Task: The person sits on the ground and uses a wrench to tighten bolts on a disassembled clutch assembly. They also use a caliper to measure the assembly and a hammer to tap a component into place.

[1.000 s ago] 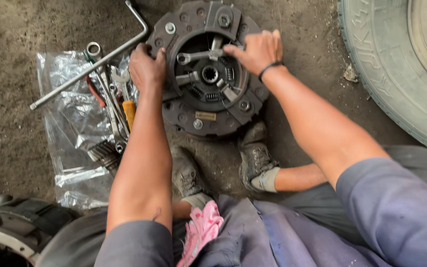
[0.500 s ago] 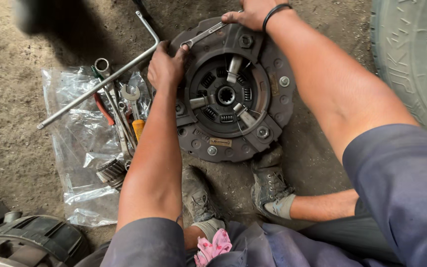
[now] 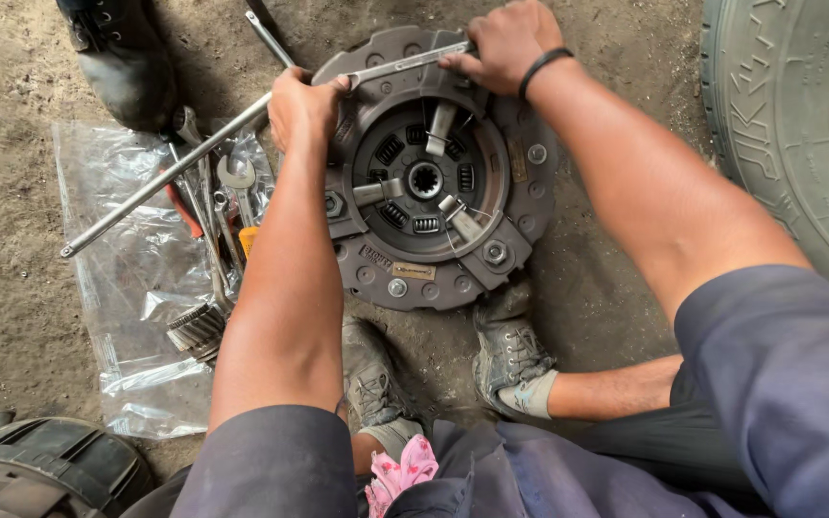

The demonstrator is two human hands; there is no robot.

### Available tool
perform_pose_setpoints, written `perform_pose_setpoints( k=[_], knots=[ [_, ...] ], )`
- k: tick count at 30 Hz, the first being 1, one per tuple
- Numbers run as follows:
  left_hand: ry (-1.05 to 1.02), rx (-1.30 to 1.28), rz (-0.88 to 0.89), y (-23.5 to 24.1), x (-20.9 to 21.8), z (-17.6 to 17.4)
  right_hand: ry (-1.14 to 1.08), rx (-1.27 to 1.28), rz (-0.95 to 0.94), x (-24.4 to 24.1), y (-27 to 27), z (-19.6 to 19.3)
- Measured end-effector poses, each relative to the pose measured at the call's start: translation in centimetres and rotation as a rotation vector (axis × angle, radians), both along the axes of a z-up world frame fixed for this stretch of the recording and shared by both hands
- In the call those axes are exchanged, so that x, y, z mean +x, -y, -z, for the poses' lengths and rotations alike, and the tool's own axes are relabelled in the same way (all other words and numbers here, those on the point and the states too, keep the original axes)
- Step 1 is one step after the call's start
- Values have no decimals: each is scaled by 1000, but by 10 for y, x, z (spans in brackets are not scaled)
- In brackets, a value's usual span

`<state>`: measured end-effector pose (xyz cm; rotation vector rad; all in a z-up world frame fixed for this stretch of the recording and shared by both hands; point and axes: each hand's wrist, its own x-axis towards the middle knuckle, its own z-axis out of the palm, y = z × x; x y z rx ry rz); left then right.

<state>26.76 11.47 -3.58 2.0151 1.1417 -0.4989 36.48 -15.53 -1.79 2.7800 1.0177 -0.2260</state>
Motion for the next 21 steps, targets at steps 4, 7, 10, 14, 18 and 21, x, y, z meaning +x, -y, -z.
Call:
perform_pose_setpoints(
  k=[4, 7, 10, 14, 18, 21],
  knots=[
    [75, 73, 24, -1, -1, 5, 56, 83, -4, 0, 3, 8],
    [85, 75, 38, -1, -2, 8, 98, 73, 31, -11, 0, 2],
    [93, 71, 32, -1, -2, 9, 38, 27, 158, -34, -5, -7],
    [107, 59, 16, -1, -2, 11, -68, 68, 361, -78, -12, -14],
    [141, 55, 43, -4, 1, 20, -15, 169, 412, -134, -17, -13],
    [174, 89, 35, -3, 0, 29, 31, 254, 406, -158, -21, -16]
  ],
)
